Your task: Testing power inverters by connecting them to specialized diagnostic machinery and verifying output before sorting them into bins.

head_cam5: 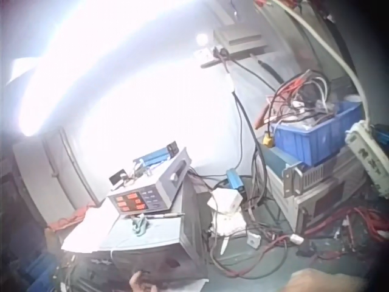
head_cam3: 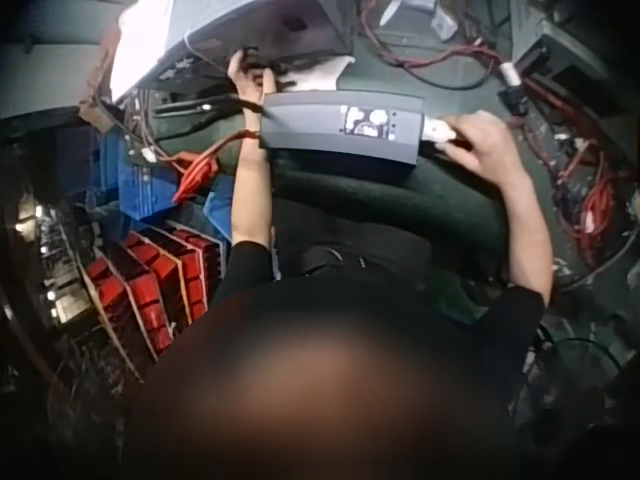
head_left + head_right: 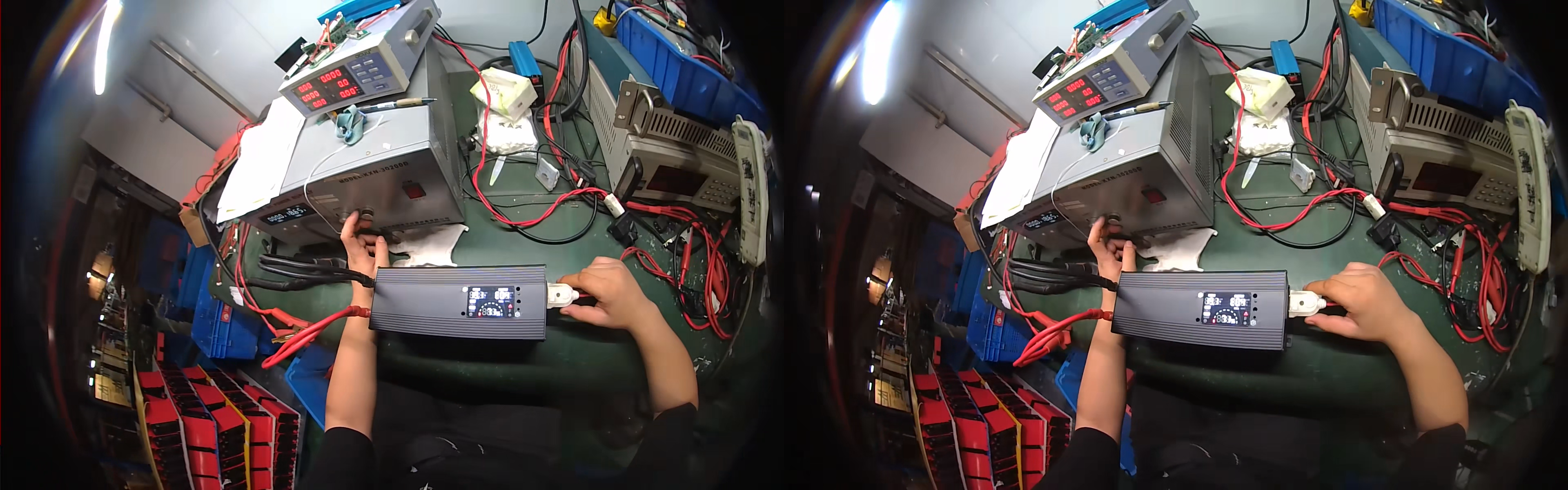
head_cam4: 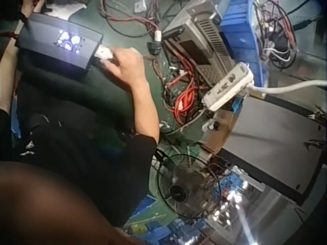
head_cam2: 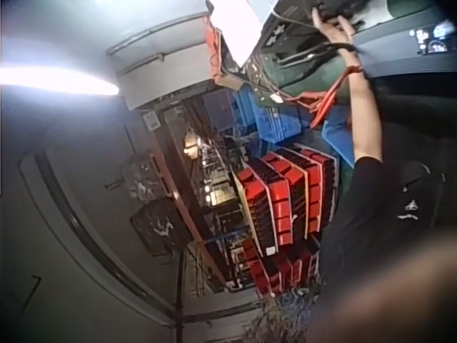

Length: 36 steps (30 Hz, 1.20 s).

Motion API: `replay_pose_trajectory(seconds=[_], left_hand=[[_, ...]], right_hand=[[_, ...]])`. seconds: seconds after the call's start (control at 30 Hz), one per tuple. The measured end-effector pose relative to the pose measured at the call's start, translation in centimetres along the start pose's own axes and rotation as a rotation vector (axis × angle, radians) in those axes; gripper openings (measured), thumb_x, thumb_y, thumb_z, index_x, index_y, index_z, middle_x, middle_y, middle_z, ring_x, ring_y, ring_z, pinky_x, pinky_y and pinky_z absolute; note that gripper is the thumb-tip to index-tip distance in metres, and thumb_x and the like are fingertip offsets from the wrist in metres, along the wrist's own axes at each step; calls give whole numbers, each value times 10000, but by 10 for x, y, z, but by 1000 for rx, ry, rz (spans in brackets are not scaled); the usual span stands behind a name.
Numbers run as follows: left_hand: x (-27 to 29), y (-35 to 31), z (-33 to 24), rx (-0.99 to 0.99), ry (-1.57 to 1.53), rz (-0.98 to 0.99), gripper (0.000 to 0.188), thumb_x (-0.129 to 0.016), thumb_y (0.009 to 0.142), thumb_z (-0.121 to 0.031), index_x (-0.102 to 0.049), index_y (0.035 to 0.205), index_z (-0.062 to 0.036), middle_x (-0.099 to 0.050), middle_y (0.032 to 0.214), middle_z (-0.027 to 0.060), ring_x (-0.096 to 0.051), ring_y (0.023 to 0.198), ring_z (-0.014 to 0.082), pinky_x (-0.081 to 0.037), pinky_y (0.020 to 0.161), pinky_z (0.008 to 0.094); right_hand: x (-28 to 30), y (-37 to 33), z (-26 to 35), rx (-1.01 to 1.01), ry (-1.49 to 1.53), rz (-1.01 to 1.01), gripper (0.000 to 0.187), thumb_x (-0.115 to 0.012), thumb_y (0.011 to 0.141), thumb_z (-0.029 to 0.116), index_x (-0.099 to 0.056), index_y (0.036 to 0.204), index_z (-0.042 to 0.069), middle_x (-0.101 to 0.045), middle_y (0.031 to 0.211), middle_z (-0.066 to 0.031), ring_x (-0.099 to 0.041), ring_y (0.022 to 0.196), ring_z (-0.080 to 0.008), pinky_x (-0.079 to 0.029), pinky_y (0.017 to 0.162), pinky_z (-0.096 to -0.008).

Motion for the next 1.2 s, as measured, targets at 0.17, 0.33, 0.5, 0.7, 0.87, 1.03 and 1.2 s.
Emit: replay_pose_trajectory(seconds=[0.17,0.33,0.5,0.7,0.87,1.03,1.2], left_hand=[[4,1,4,-1,-11,12,677,-588,924,58,-279,1518,-49,-512,1310,173,-616,824,135,-532,718,265],[2,2,7,-43,-45,5,716,-587,925,59,-255,1549,-56,-514,1309,176,-615,829,136,-528,705,259],[4,5,9,-68,-65,10,750,-593,931,37,-233,1579,-74,-519,1310,173,-614,821,134,-528,715,269],[2,0,2,-53,-9,28,763,-622,916,15,-239,1572,-56,-522,1302,182,-613,805,137,-522,690,262],[4,3,7,-56,-11,12,730,-599,919,34,-252,1557,-43,-522,1299,189,-625,803,147,-530,682,264],[3,0,0,-21,23,-4,671,-570,926,53,-296,1530,-45,-534,1287,177,-631,800,147,-539,680,268],[0,-1,-6,5,86,45,651,-542,952,64,-281,1535,-59,-507,1290,149,-589,830,114,-514,718,238]], right_hand=[[-1,1,0,-4,-17,30,381,-866,783,295,-732,1081,98,-651,715,-11,-617,660,-240,-467,669,-373],[-2,-1,-2,13,-1,-2,391,-865,783,294,-732,1093,96,-652,727,-16,-616,661,-241,-469,673,-374],[0,3,0,13,-14,3,385,-867,783,293,-732,1086,99,-658,730,-14,-622,665,-240,-472,676,-369],[-2,-1,-2,16,-19,3,386,-866,785,295,-728,1087,97,-644,721,-15,-623,659,-238,-474,678,-366],[-2,1,0,9,-10,13,386,-865,785,301,-730,1082,95,-640,721,-18,-615,646,-240,-470,667,-374],[0,1,-1,15,-29,18,392,-864,783,310,-732,1084,95,-636,710,-19,-614,643,-240,-472,665,-374],[1,2,0,11,-23,21,399,-865,782,315,-732,1087,94,-620,701,-19,-611,641,-238,-471,666,-373]])
Point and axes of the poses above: each hand's wrist, its own y-axis towards the middle knuckle, its own x-axis out of the back of the hand, z = x × y, the point moved 1 cm from there along y, towards the middle knuckle
